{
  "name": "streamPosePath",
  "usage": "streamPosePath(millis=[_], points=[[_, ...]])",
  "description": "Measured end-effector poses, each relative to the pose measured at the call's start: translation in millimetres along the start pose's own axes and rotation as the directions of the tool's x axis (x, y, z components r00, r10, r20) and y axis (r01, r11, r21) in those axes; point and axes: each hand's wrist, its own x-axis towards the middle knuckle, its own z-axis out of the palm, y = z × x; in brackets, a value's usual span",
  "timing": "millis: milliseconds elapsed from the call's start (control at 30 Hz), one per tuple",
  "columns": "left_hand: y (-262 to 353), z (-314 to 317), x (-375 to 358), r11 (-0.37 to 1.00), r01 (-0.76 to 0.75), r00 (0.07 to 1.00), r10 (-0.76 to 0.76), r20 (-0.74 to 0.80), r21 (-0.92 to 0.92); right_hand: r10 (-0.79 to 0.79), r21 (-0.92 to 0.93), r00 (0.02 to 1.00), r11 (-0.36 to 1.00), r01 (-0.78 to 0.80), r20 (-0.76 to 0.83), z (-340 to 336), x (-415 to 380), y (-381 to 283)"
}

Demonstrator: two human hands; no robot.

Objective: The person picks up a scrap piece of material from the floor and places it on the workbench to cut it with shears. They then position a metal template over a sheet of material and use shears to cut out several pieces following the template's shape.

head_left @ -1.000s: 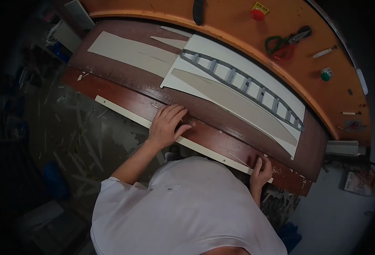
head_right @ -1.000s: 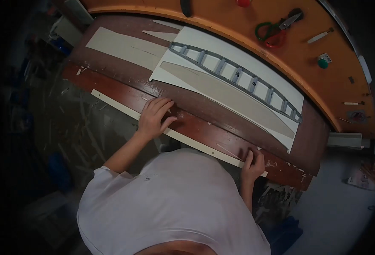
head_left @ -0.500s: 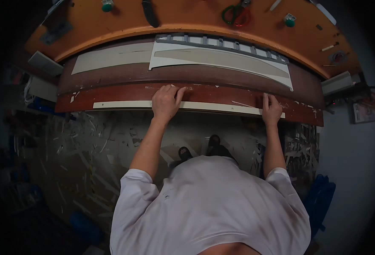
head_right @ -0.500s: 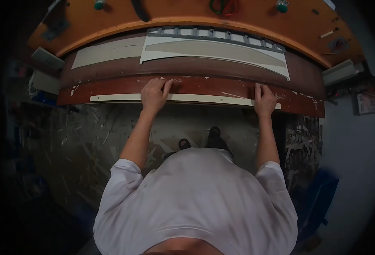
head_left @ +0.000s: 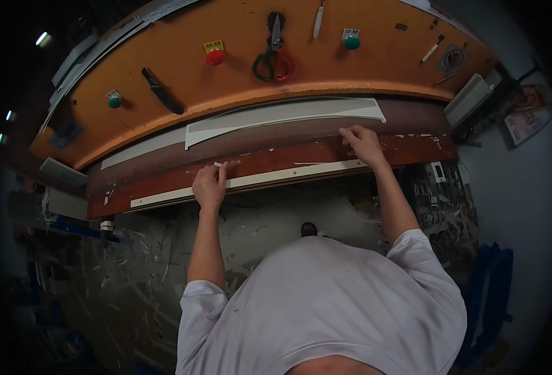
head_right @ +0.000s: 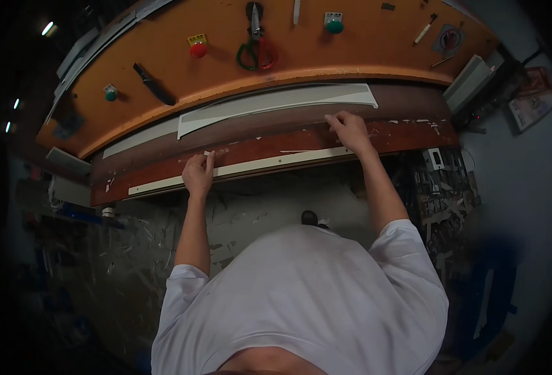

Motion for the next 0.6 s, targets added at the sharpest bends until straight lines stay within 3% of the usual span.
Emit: streamPosePath(millis=[100,233,300,367,433,467,500,533,600], points=[[-1,4,-1,0.999,-0.027,0.997,0.025,-0.071,-0.022,-0.263,-0.078,0.962,0.963,0.258,-0.077,-48,43,-50],[4,2,1,0.998,-0.051,0.991,0.046,-0.128,-0.037,-0.485,-0.087,0.858,0.875,0.477,-0.170,-82,113,-117],[1,3,0,0.999,-0.036,0.991,0.033,-0.130,-0.016,-0.372,-0.181,0.917,0.921,0.345,-0.147,-87,138,-132],[2,1,1,1.000,-0.018,0.988,0.016,-0.156,-0.010,-0.380,-0.140,0.912,0.922,0.360,-0.155,-79,150,-111],[2,0,0,1.000,0.001,0.987,-0.004,-0.160,-0.020,-0.397,-0.049,0.888,0.916,0.397,-0.230,-49,111,-92],[1,1,-1,0.999,-0.030,0.984,0.025,-0.178,-0.026,-0.441,-0.065,0.889,0.897,0.436,-0.124,-39,99,-69],[0,1,-3,1.000,-0.015,0.983,0.011,-0.185,-0.019,-0.422,0.057,0.904,0.903,0.426,-0.064,-21,83,-43],[0,0,-2,1.000,-0.010,0.982,0.007,-0.191,-0.013,-0.433,-0.041,0.901,0.900,0.433,-0.001,-5,59,-29],[4,-4,-2,1.000,0.006,0.980,-0.008,-0.200,-0.010,-0.391,-0.014,0.910,0.918,0.396,0.136,18,19,1]])
